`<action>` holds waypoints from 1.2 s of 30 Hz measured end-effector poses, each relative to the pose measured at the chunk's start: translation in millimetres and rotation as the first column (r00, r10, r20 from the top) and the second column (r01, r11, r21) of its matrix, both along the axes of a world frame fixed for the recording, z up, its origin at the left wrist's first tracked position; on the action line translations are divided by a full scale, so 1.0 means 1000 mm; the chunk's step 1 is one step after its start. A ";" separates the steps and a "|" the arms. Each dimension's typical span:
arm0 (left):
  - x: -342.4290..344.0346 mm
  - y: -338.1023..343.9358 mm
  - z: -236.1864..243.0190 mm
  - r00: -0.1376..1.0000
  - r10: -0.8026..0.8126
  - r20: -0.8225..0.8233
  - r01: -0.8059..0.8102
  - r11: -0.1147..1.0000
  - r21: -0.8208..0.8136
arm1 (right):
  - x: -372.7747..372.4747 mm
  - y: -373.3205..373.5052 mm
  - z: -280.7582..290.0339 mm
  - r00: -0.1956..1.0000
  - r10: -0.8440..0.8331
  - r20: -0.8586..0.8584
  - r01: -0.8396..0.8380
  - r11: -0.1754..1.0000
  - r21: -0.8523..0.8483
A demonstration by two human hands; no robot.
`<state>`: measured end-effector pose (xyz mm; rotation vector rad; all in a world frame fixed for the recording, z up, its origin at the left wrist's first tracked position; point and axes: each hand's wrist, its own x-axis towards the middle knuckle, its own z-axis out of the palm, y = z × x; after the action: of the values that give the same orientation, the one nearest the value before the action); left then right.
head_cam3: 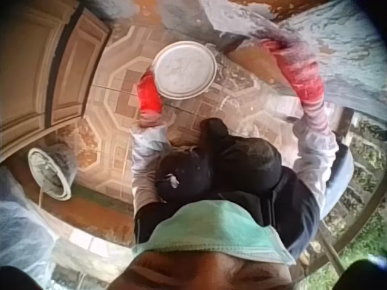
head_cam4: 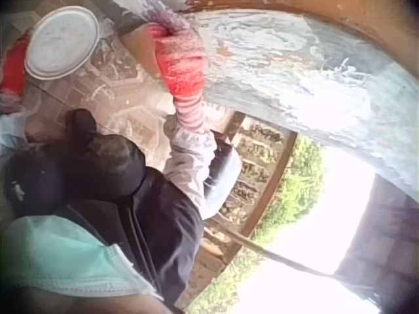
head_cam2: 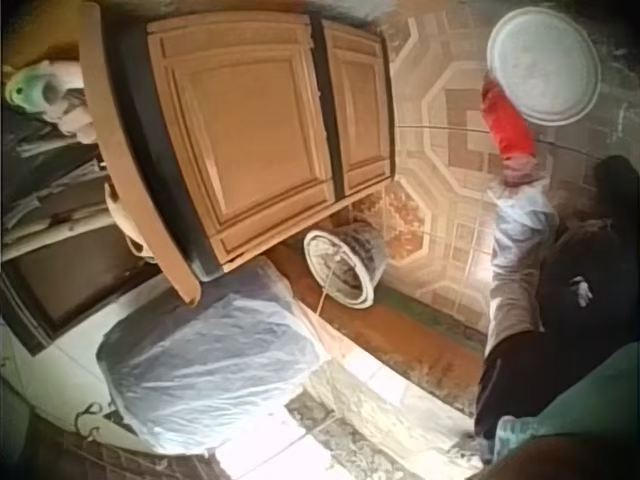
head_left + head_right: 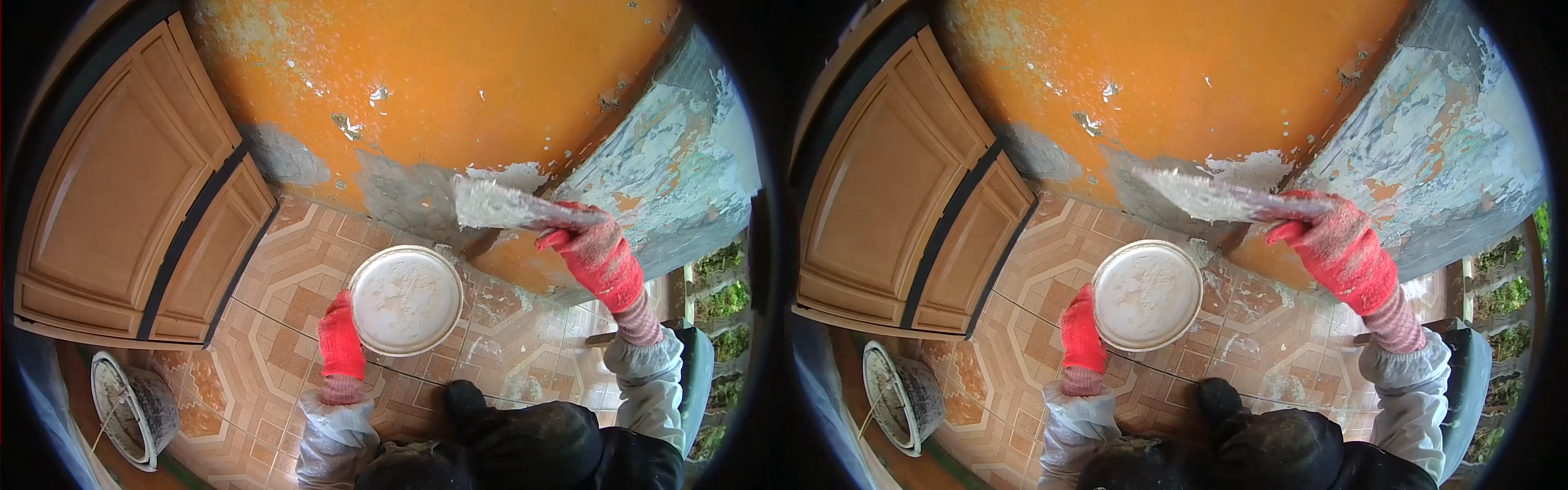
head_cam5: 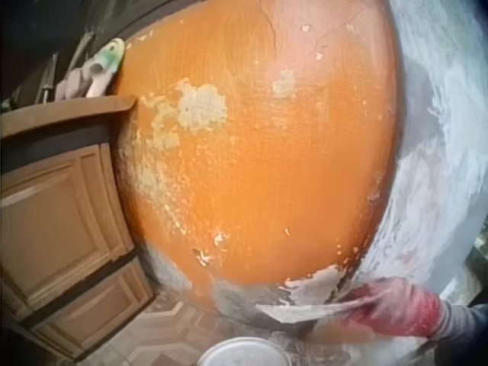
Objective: The person applies a white substance to a damaged orange wall using a metal scraper, picking up more substance from a white container lid between strokes.
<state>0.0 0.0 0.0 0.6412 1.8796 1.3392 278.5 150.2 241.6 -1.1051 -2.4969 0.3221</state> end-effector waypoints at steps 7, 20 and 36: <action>0.033 -0.003 -0.013 0.847 0.199 0.493 -0.237 0.971 0.015 | -0.005 0.033 0.033 0.926 -0.243 0.289 0.217 0.969 0.121; 0.024 -0.022 -0.027 0.780 0.244 0.577 -0.289 0.957 -0.015 | -0.051 0.056 0.008 0.812 -0.183 0.554 -0.056 0.921 0.387; 0.026 -0.026 -0.046 0.818 0.242 0.521 -0.277 0.961 -0.011 | -0.056 0.055 0.016 0.812 -0.324 0.485 0.152 0.920 0.361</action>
<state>25.9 -26.1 -46.0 0.0242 1.5110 1.5640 222.7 205.3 257.4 -1.5147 -2.6817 -0.5128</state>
